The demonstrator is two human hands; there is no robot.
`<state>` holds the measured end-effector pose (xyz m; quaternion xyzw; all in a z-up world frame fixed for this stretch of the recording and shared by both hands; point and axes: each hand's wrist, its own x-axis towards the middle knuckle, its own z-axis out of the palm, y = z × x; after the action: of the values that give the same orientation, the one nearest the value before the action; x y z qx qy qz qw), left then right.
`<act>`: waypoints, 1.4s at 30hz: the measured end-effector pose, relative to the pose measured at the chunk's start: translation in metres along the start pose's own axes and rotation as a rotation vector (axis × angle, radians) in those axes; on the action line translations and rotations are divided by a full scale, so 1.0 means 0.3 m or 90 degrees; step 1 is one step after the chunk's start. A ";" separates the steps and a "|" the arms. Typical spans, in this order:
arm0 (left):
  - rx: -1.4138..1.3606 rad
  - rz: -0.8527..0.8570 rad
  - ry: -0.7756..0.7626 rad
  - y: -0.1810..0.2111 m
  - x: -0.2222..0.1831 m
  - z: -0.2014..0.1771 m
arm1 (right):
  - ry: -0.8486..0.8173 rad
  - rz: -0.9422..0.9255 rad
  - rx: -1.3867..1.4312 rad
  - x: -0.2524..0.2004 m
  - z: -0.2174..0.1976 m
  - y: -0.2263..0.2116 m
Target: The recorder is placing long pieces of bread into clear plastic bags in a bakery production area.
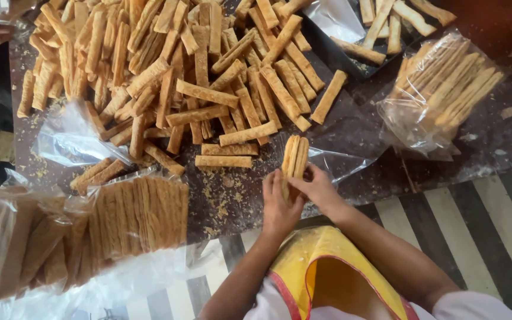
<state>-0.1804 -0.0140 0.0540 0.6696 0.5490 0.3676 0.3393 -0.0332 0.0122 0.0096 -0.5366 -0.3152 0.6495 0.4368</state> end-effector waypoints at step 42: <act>-0.339 -0.096 0.199 -0.033 0.074 0.614 | -0.151 -0.664 -0.612 -0.441 -0.286 -0.090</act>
<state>-0.0231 0.0002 -0.0438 0.4504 0.5271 0.5704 0.4404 0.0619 -0.1014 0.0697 -0.3750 -0.8270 0.1998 0.3682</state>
